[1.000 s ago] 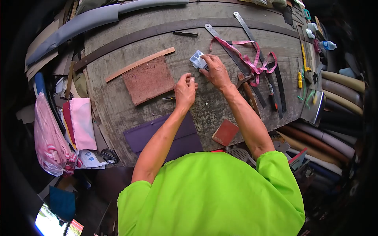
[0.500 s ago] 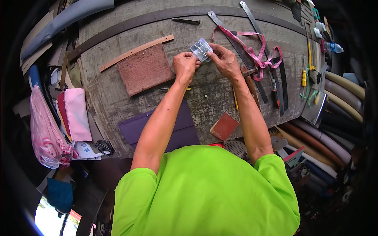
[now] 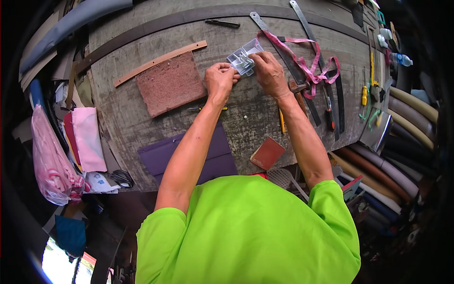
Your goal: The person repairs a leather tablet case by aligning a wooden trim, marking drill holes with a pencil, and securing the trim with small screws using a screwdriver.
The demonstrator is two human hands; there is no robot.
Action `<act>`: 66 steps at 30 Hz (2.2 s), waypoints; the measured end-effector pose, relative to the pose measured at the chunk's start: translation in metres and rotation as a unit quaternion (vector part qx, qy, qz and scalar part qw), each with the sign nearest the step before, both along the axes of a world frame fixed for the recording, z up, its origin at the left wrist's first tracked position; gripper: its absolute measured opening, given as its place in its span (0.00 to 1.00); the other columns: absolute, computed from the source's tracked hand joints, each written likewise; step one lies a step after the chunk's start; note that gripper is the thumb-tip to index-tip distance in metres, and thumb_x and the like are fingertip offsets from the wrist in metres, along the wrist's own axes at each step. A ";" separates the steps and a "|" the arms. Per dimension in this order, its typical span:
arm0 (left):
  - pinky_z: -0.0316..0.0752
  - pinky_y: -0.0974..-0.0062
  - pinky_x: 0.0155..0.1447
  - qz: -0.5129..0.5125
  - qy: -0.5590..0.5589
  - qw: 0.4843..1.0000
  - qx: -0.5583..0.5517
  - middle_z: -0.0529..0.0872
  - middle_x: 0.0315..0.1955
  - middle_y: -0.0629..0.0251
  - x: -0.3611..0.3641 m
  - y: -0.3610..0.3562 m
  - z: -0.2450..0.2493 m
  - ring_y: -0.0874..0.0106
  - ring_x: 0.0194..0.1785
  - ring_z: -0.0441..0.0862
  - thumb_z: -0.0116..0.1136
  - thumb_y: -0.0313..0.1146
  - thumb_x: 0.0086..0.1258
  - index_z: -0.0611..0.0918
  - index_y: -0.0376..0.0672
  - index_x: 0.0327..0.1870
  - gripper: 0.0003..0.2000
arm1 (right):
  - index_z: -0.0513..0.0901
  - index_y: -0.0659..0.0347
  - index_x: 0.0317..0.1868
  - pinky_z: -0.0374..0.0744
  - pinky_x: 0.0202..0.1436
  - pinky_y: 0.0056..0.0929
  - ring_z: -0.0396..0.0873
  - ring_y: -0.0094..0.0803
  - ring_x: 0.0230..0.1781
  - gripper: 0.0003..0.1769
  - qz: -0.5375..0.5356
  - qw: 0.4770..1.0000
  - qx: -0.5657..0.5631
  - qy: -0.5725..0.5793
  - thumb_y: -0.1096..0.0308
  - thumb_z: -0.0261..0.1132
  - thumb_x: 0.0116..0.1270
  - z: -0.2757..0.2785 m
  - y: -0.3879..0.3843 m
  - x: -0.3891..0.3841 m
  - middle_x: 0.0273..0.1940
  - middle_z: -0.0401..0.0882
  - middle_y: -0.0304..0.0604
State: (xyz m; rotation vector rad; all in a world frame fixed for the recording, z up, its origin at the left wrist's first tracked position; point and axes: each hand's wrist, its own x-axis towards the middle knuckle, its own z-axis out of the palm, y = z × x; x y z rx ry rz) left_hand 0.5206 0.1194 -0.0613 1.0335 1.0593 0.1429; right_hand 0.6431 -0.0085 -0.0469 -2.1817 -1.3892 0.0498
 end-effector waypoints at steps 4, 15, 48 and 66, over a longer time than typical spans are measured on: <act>0.86 0.81 0.37 0.003 -0.002 1.000 0.004 0.91 0.38 0.54 0.000 -0.001 -0.005 0.71 0.36 0.91 0.62 0.22 0.72 0.82 0.26 0.50 0.10 | 0.85 0.61 0.51 0.82 0.53 0.40 0.83 0.45 0.49 0.15 -0.013 0.999 -0.001 0.032 0.75 0.70 0.63 0.000 0.001 -0.002 0.46 0.84 0.46; 0.86 0.82 0.37 0.006 0.003 1.000 0.005 0.91 0.38 0.55 0.001 -0.002 -0.005 0.72 0.36 0.91 0.62 0.22 0.73 0.81 0.26 0.50 0.10 | 0.87 0.60 0.50 0.83 0.46 0.40 0.85 0.45 0.44 0.13 -0.040 0.990 -0.123 -0.054 0.70 0.73 0.65 -0.007 0.006 -0.007 0.40 0.86 0.45; 0.71 0.69 0.25 -0.220 0.016 0.975 -0.033 0.73 0.17 0.67 -0.171 -0.081 0.064 0.75 0.16 0.70 0.43 0.51 0.86 0.78 0.38 0.29 0.27 | 0.84 0.66 0.51 0.86 0.44 0.30 0.89 0.36 0.41 0.16 -0.042 0.950 0.087 0.298 0.81 0.73 0.63 0.079 -0.084 -0.193 0.40 0.87 0.48; 0.75 0.61 0.35 -0.216 -0.107 0.930 0.278 0.76 0.21 0.56 -0.148 -0.094 0.053 0.60 0.26 0.80 0.46 0.48 0.85 0.77 0.37 0.38 0.22 | 0.82 0.69 0.52 0.86 0.47 0.25 0.87 0.24 0.42 0.13 -0.229 0.766 0.144 0.583 0.75 0.72 0.70 0.058 -0.098 -0.190 0.41 0.89 0.42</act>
